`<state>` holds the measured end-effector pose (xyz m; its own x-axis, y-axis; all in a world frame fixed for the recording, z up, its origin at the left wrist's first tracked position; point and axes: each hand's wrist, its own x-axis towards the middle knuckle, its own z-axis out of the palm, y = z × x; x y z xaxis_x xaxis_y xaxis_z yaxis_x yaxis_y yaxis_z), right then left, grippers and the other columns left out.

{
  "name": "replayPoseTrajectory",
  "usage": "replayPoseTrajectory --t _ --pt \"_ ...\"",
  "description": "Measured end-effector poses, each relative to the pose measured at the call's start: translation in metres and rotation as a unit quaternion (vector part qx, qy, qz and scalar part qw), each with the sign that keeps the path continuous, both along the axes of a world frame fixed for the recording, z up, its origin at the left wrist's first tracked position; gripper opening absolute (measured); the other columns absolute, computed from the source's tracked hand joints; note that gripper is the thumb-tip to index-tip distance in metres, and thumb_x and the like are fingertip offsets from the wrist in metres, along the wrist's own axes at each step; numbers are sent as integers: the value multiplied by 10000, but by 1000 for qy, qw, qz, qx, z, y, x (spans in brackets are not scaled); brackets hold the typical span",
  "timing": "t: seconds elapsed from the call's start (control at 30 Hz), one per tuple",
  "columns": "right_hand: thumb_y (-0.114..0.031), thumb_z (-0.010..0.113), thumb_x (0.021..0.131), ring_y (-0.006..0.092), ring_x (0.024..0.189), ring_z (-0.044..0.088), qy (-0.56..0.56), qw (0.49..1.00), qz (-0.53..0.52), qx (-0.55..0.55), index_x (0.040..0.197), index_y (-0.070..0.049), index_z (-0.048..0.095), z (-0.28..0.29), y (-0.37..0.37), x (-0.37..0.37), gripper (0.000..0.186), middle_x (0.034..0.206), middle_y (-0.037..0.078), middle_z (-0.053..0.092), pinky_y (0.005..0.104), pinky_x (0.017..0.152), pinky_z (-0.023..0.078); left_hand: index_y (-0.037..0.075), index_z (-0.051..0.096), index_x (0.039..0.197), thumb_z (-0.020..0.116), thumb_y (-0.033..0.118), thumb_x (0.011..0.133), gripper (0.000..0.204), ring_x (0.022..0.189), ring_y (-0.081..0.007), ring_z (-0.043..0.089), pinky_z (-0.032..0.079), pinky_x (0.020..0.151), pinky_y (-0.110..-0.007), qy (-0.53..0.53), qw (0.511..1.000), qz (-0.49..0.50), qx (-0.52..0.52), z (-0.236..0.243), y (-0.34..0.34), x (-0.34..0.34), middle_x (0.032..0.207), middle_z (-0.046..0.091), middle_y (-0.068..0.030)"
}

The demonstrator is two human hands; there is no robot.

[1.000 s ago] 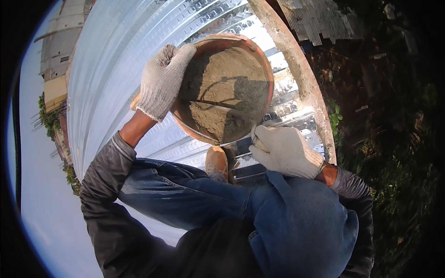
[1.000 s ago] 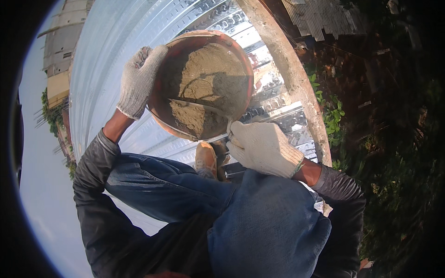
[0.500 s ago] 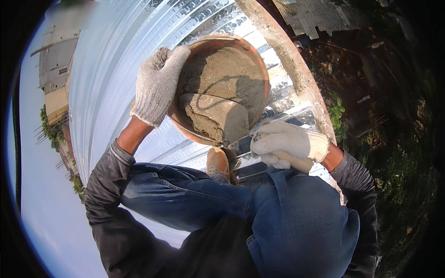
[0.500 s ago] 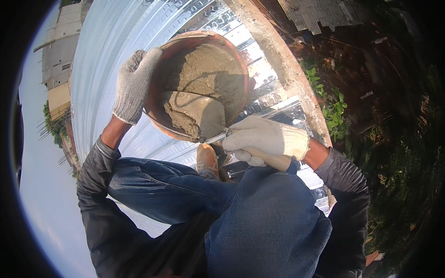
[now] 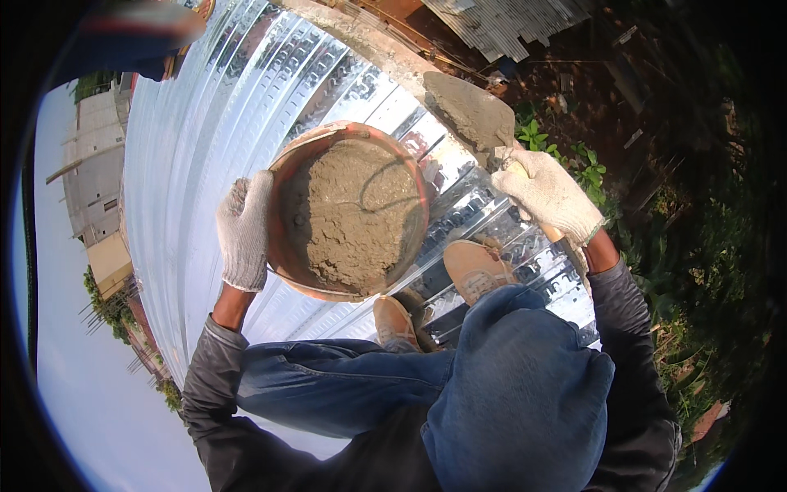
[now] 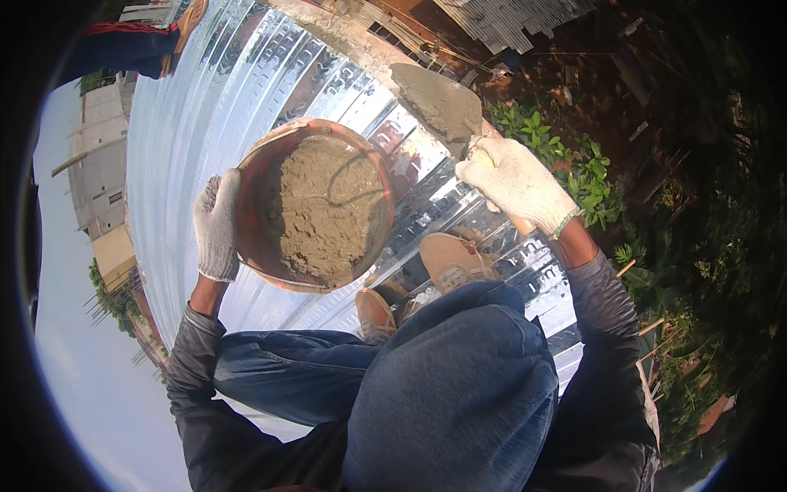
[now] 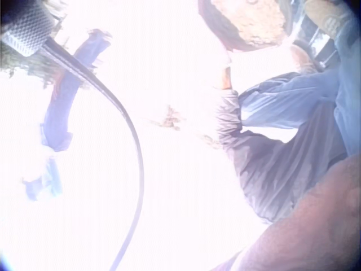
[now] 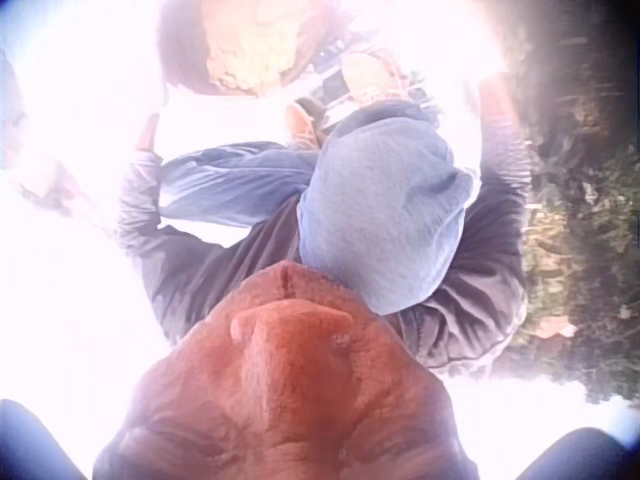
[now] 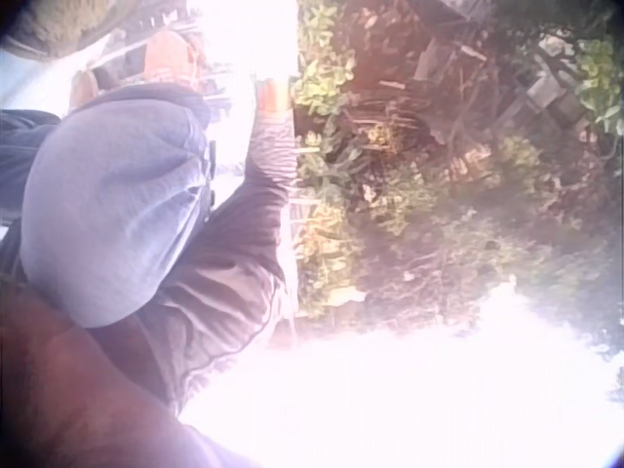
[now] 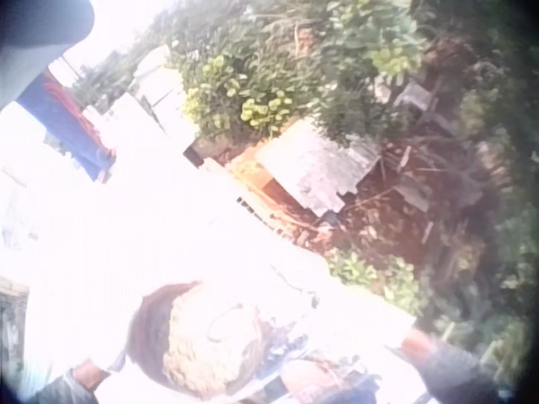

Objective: The person scoops cement from a bucket with a trowel and applies it to the edge of a corrugated metal roof. The person repeats this process, smoothing the cement along the roof edge.

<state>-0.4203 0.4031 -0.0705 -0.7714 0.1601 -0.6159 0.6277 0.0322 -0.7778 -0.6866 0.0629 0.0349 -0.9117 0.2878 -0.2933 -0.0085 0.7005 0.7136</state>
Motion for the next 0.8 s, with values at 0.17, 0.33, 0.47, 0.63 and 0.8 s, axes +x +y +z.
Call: replayPoseTrajectory --t 0.17,0.33,0.47,0.63,0.8 --pt "-230 659 950 434 761 733 140 919 72 361 1009 -25 699 -71 -38 -7 218 923 251 744 542 677 564 23 752 1136 691 313 1126 296 887 -57 633 540 773 -249 -28 999 -28 -17 3 -5 -6 1002 721 17" --pt "-212 636 980 393 830 724 161 917 31 363 1040 -59 685 -76 -71 3 172 892 153 729 503 725 575 37 745 1114 697 313 1123 280 878 -60 633 540 773 -257 -39 999 -12 -2 -1 -1 -8 990 715 23" --pt "-247 709 983 423 807 737 201 951 -109 207 1081 -43 698 -135 -101 43 227 849 191 730 508 705 594 23 736 1035 718 330 1111 316 827 -59 573 503 728 -253 -40 998 16 44 2 14 1 916 677 32" --pt "-294 721 987 401 842 745 86 927 59 361 1151 -45 692 -13 -65 41 299 895 185 737 497 749 596 24 739 1012 714 328 1113 321 809 -52 554 483 712 -247 -18 1000 -14 8 5 9 0 905 663 39" --pt "-369 728 958 450 953 736 66 940 48 331 1064 -85 707 -19 -20 4 304 971 215 750 539 825 586 26 742 995 715 344 1112 340 804 -48 545 474 710 -243 -10 1000 -11 -4 4 13 4 881 651 47"
